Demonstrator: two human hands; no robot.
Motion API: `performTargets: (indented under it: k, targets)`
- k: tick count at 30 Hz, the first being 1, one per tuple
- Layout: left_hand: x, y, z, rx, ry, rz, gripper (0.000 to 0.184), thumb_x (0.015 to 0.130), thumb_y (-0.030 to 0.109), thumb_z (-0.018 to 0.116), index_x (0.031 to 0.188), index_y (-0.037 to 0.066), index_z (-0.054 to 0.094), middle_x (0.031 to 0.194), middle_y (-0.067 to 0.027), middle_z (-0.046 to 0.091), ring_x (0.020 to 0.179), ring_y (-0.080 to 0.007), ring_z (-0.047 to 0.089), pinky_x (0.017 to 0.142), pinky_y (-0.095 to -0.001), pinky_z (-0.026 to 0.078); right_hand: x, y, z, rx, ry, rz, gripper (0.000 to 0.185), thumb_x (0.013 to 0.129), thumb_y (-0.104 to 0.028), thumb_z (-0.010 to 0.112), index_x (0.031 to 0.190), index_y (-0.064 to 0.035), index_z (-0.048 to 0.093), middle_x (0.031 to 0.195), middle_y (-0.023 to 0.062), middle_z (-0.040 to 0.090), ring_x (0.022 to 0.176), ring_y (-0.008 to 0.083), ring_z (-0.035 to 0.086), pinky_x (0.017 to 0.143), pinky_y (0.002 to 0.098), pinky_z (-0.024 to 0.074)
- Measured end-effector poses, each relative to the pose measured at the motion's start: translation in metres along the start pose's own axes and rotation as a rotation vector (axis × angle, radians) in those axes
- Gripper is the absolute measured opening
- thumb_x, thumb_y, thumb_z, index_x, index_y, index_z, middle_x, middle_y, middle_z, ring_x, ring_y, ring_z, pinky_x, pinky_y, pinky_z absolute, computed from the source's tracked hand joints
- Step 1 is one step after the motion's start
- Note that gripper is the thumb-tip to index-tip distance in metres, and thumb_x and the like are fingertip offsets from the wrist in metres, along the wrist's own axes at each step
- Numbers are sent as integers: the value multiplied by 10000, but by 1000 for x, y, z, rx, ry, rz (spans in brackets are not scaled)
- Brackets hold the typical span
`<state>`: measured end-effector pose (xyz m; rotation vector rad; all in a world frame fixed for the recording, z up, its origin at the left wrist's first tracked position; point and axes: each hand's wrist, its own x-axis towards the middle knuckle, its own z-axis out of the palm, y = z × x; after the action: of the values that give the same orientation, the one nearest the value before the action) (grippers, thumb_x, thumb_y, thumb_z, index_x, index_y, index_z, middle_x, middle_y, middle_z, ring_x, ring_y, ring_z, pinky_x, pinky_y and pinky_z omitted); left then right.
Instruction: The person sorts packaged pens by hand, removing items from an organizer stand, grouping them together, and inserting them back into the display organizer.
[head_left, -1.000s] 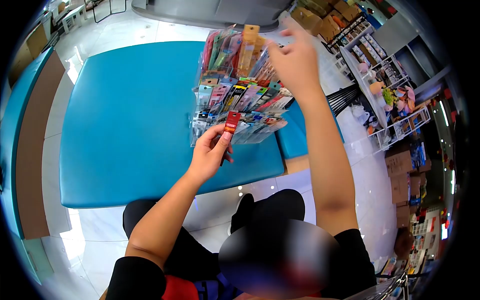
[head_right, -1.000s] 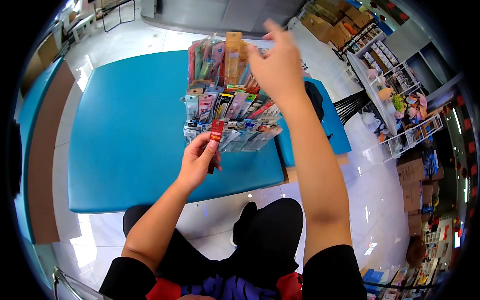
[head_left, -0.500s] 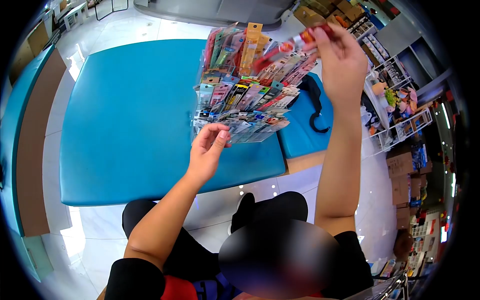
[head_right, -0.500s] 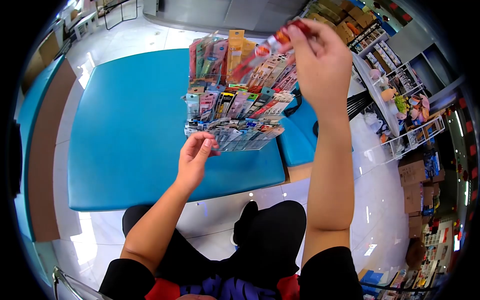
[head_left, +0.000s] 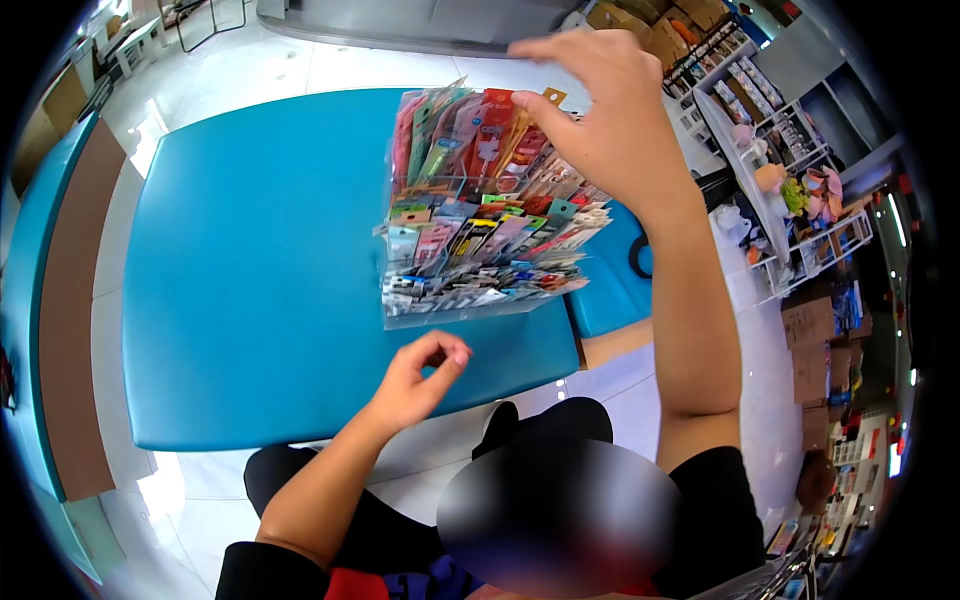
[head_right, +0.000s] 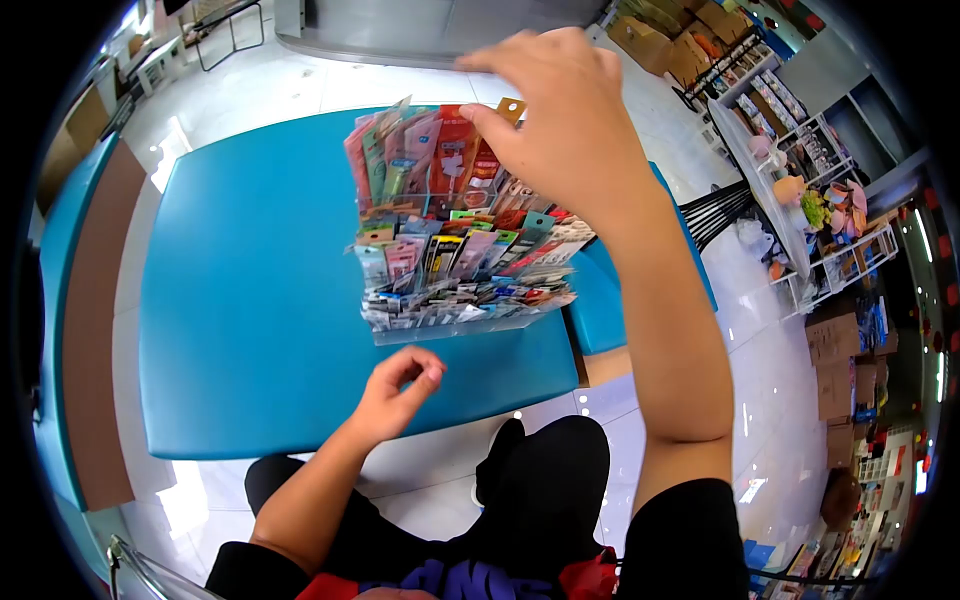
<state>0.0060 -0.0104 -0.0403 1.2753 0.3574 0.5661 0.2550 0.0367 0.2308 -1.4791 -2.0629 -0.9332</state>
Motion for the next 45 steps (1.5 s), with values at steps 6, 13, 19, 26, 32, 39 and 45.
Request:
performTargets:
  k: [6, 13, 19, 26, 32, 39, 45]
  targets:
    - [-5, -3, -3, 355, -313, 11, 81, 978, 111, 696, 996, 33, 709, 925, -98, 715, 822, -235, 693, 725, -346, 544, 2, 24, 3, 163, -191, 29, 297, 922, -326, 738, 1110, -97, 753, 1022, 93, 740, 990, 285, 665, 1012, 430, 363]
    - [-34, -50, 34, 491, -372, -128, 111, 945, 175, 724, 944, 66, 747, 836, -131, 717, 735, -303, 697, 652, -400, 547, -32, 9, -52, 465, -439, 280, 703, 993, -406, 644, 1587, -106, 416, 1616, 225, 392, 1472, 385, 415, 1213, 617, 246]
    - [-100, -66, 100, 574, -1191, -462, 252, 938, 252, 701, 1130, 90, 729, 955, -163, 735, 832, -324, 720, 761, -408, 580, -209, -34, -227, 613, -726, 894, 567, 1027, -295, 617, 1536, -100, 460, 1394, 212, 557, 1286, 410, 522, 1082, 555, 397]
    - [-17, 26, 222, 713, -1425, -762, 258, 946, 242, 696, 1115, 49, 721, 1004, -154, 749, 879, -303, 727, 819, -428, 581, -298, -122, -506, 621, -1442, 1755, 524, 1023, -508, 541, 1350, -104, 602, 1283, 209, 676, 1212, 409, 640, 1021, 540, 501]
    - [155, 105, 380, 961, -1277, -685, 266, 948, 247, 693, 1122, 47, 720, 1004, -154, 750, 876, -296, 727, 814, -425, 582, -360, -146, -654, 504, -815, 2157, 512, 1038, -473, 560, 1364, -82, 613, 1304, 235, 676, 1193, 399, 654, 1015, 464, 513]
    - [233, 129, 478, 1055, -1156, -671, 275, 951, 252, 688, 1130, 45, 719, 1003, -154, 751, 872, -288, 726, 807, -421, 582, -311, 28, -1046, -936, 274, 1930, 800, 966, -181, 703, 1638, -117, 274, 787, 71, 704, 709, 182, 671, 689, 355, 553]
    - [258, 100, 521, 1060, -1179, -700, 283, 954, 256, 685, 1137, 43, 718, 1003, -154, 752, 869, -282, 726, 801, -418, 582, -234, 120, -1304, -1318, 740, 1886, 1066, 884, -334, 726, 1669, -111, 40, 894, 93, 704, 635, 173, 633, 538, 359, 495]
